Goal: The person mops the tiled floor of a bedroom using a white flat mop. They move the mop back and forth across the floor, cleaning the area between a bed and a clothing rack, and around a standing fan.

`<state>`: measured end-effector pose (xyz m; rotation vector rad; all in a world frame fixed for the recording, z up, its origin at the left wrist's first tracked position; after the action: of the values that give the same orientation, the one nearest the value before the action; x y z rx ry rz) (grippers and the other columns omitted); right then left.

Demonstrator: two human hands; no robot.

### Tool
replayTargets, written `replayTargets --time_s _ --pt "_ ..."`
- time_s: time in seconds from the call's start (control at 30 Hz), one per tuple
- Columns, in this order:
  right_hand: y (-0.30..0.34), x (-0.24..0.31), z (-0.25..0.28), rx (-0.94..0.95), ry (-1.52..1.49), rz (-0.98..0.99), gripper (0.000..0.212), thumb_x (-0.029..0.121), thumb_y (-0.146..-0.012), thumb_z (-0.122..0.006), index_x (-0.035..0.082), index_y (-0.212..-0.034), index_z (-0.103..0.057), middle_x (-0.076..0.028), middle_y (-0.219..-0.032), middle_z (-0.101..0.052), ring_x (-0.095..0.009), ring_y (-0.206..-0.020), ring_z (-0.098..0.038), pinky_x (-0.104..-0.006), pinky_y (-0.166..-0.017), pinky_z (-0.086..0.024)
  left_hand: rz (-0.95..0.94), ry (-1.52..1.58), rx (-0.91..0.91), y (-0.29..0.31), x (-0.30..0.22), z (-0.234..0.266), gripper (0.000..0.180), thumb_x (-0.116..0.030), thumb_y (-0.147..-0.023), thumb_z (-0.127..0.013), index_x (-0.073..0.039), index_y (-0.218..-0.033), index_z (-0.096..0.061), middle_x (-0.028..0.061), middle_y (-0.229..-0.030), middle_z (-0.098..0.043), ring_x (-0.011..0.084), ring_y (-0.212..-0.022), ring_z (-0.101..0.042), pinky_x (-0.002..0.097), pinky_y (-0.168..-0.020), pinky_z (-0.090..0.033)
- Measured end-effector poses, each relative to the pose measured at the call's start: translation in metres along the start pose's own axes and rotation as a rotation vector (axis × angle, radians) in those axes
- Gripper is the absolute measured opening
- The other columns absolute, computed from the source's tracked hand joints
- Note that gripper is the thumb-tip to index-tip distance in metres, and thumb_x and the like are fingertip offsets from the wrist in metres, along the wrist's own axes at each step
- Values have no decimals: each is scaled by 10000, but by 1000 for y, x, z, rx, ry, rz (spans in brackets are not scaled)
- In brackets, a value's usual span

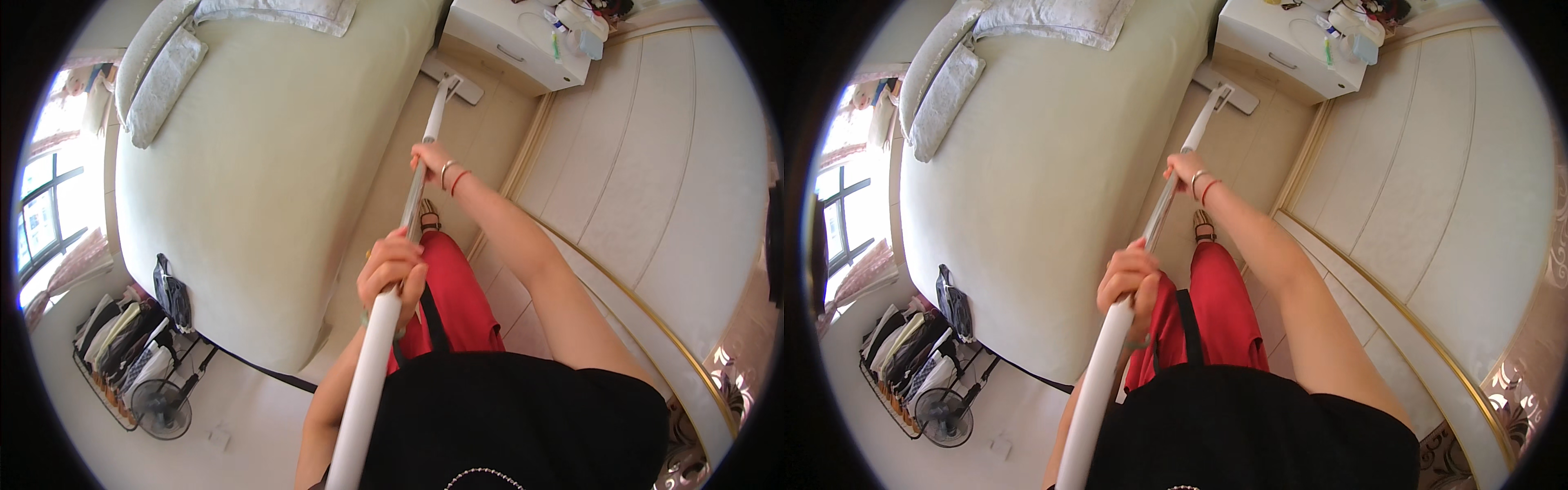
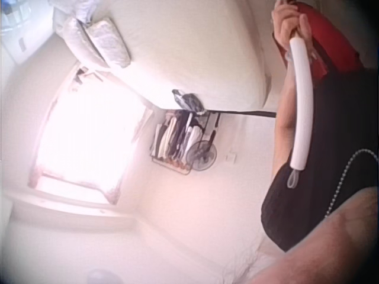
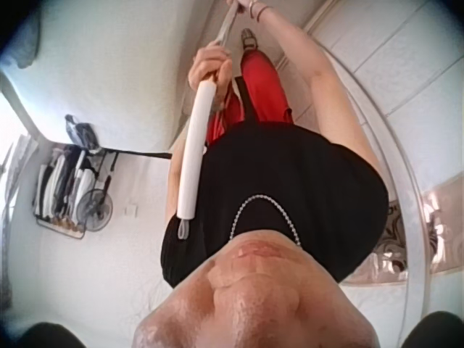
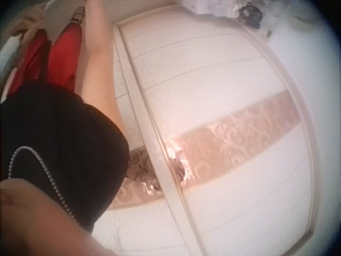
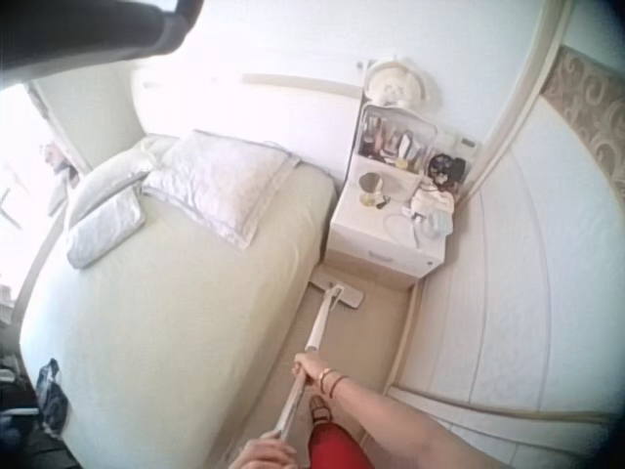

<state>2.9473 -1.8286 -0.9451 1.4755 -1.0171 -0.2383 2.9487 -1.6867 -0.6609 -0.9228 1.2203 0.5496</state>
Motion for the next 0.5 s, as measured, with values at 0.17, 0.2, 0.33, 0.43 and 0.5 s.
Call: replayTargets --time_s 0.17,0.2,0.33,0.43,0.5 --pt "-36 16 15 -36 26 34 91 89 -715 -490 69 -631 -461 -52 -582 -531 -153 -513 -552 -312 -435 -465 -49 -7 125 -14 33 -21 198 7 -722 -600 -33 -609 -443 127 -736 -581 267 -741 -597 390 -751 -462" --pt "-38 15 10 -34 22 20 91 91 -719 -491 69 -636 -461 -48 -582 -527 -152 -516 -554 -314 -437 -467 -51 5 99 -11 40 -17 198 41 -712 -571 -32 -595 -428 117 -686 -563 254 -699 -587 392 -748 -460" --pt "-40 -7 -7 -49 -135 18 50 102 -739 -495 64 -718 -471 -43 -602 -521 -167 -521 -557 -344 -441 -475 79 36 -122 11 59 5 211 26 -765 -400 -29 -562 -383 58 -559 -459 172 -595 -500 419 -799 -423" --pt "-25 -46 -39 -72 -93 3 107 121 -753 -483 36 -818 -481 -70 -644 -532 -199 -537 -576 -376 -417 -470 169 25 -251 42 47 43 265 -60 -856 -346 -38 -592 -346 41 -553 -385 163 -594 -445 431 -840 -400" --pt "-7 -86 -58 -79 -45 -12 147 130 -758 -476 22 -856 -477 -86 -659 -534 -211 -548 -586 -381 -394 -463 274 20 -313 72 29 70 282 -67 -874 -345 -38 -594 -330 42 -551 -373 150 -572 -404 429 -846 -398"
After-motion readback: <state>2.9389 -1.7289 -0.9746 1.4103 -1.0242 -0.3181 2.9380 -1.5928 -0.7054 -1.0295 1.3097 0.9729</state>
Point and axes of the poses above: each hand's wrist, its own y-axis away from the middle knuckle, its own z-axis out of the back of the hand, x = y × z, the point moved 7 cm from there along -y, towards the middle knuckle
